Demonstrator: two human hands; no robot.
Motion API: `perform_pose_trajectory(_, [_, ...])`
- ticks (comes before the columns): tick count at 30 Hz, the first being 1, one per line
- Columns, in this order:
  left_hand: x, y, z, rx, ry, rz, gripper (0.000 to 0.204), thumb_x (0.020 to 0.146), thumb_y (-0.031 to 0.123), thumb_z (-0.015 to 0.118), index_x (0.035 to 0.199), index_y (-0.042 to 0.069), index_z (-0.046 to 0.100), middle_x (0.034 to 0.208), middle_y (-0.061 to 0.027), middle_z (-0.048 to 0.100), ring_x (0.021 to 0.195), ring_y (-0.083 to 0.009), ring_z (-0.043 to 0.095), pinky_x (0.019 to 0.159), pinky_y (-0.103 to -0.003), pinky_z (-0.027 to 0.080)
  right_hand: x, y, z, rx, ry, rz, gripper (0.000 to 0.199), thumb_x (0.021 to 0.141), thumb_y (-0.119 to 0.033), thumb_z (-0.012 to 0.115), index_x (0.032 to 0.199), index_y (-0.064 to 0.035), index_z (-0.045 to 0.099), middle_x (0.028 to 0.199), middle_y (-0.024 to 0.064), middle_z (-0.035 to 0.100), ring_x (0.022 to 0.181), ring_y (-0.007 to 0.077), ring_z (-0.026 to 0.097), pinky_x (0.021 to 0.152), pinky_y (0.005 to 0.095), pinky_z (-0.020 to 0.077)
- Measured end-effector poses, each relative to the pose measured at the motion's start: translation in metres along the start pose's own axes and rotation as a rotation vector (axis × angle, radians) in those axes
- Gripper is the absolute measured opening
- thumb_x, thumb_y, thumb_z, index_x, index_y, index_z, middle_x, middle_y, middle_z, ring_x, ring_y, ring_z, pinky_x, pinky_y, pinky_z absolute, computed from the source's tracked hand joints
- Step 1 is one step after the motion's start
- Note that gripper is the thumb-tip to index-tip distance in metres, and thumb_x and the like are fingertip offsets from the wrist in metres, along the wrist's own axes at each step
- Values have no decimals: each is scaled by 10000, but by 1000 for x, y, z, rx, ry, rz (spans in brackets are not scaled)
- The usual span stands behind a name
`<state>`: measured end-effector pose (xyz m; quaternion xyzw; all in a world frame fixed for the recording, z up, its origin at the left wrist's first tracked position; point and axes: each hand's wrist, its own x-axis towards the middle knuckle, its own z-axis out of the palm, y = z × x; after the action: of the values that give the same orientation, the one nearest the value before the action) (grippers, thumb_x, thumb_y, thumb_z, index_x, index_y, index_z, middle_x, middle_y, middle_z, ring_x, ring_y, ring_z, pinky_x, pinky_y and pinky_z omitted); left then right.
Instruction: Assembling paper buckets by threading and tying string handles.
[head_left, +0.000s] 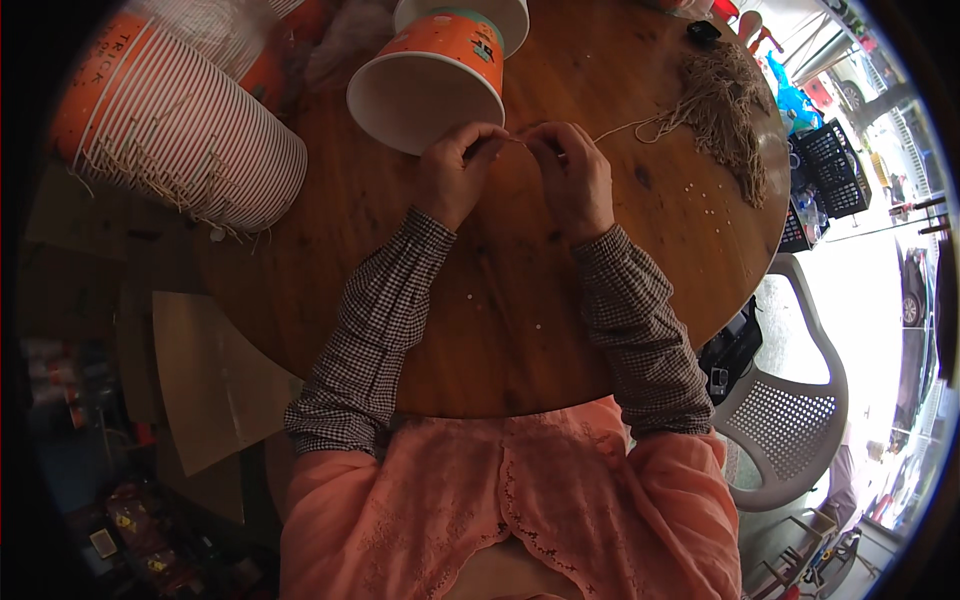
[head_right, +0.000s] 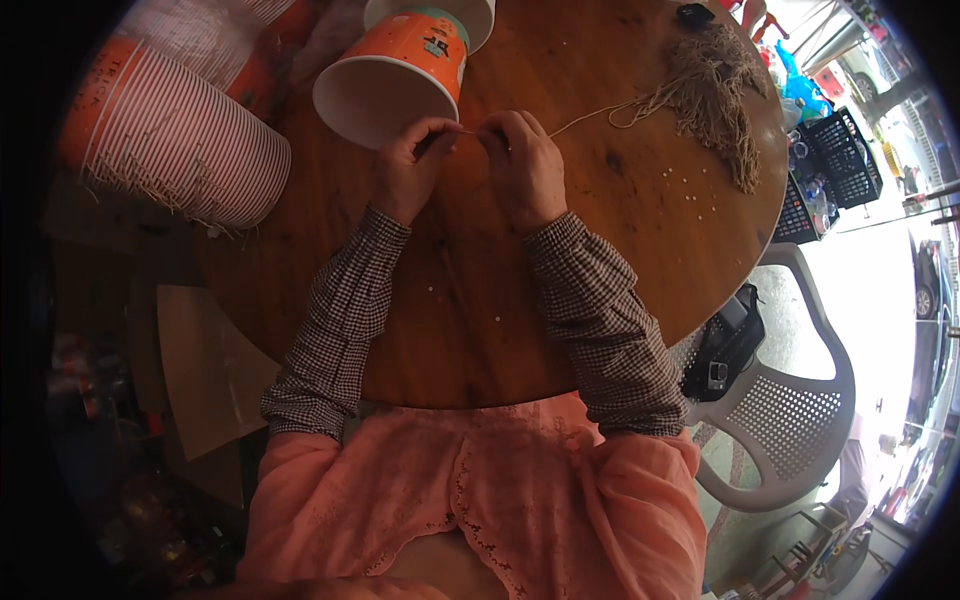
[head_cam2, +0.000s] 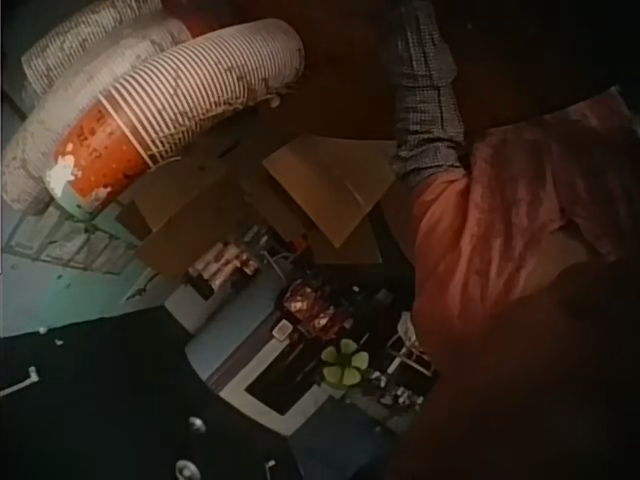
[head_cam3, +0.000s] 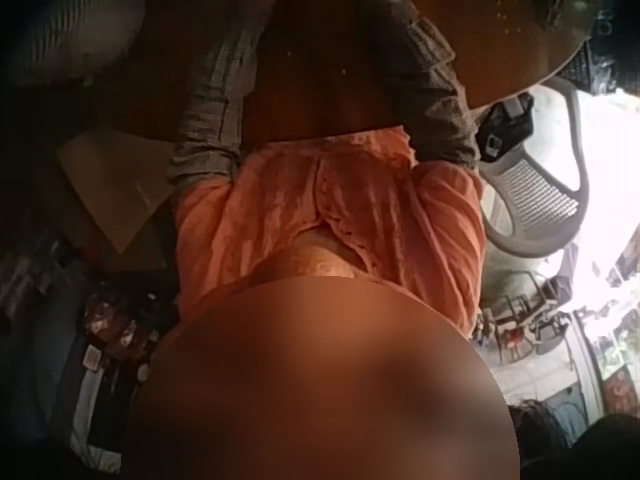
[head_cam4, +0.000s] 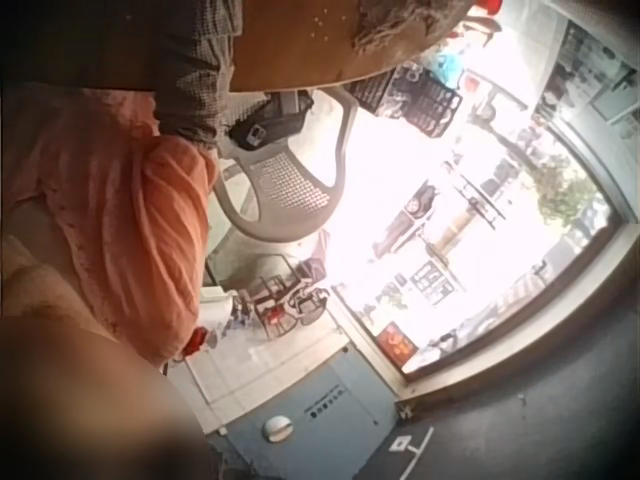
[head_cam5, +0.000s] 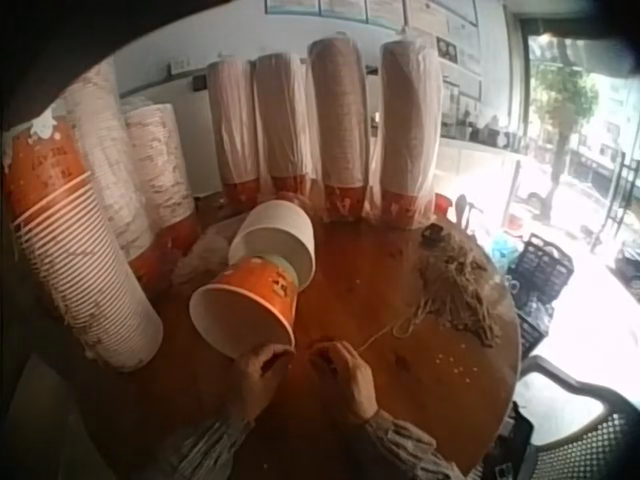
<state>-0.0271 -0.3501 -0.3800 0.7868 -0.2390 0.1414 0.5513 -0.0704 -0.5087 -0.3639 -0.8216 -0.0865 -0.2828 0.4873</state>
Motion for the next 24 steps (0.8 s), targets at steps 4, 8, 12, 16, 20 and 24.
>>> perform_pose_trajectory(4, [-1,11,-2,119,69,47,92,881,101,646,953,52,676,818,-48,673,715,-98,626,657,-252,508,0,-5,-2,-15,16,-14,90,856,-110,624,910,-41,604,880,118,608,790,312,613,663,372,494])
perform_pose_trajectory(8, [0,14,-7,267,22,35,215,902,272,633,913,57,649,768,-79,643,676,-172,632,605,-300,496,1,-8,-5,-62,62,-78,76,858,-104,621,908,-54,595,873,101,605,789,306,612,660,368,493])
perform_pose_trajectory(12, [5,7,-20,90,-158,-219,294,924,320,607,881,30,641,734,-61,640,606,-132,598,570,-278,484,4,-12,-10,-77,88,-84,64,853,-99,610,902,-63,591,869,95,596,796,299,607,662,377,495])
perform_pose_trajectory(16, [5,16,-22,-599,-100,-549,286,925,293,616,884,12,650,771,-29,653,630,-92,579,584,-246,473,3,-8,-11,-315,-18,-176,61,844,-90,589,902,-76,603,876,81,569,842,274,590,671,380,497])
perform_pose_trajectory(20, [3,28,-15,-848,-61,-667,232,926,223,613,960,1,669,838,6,645,687,-65,565,636,-215,464,1,-5,-8,-314,-89,-282,67,827,-96,606,891,-79,617,888,70,554,868,266,575,692,368,499])
perform_pose_trajectory(24, [-2,12,-10,-611,-202,-448,173,913,129,605,1010,5,678,870,-7,650,705,-56,560,658,-213,464,1,-12,-6,-213,-91,-246,72,813,-102,627,882,-82,627,884,72,553,879,268,571,707,365,500])
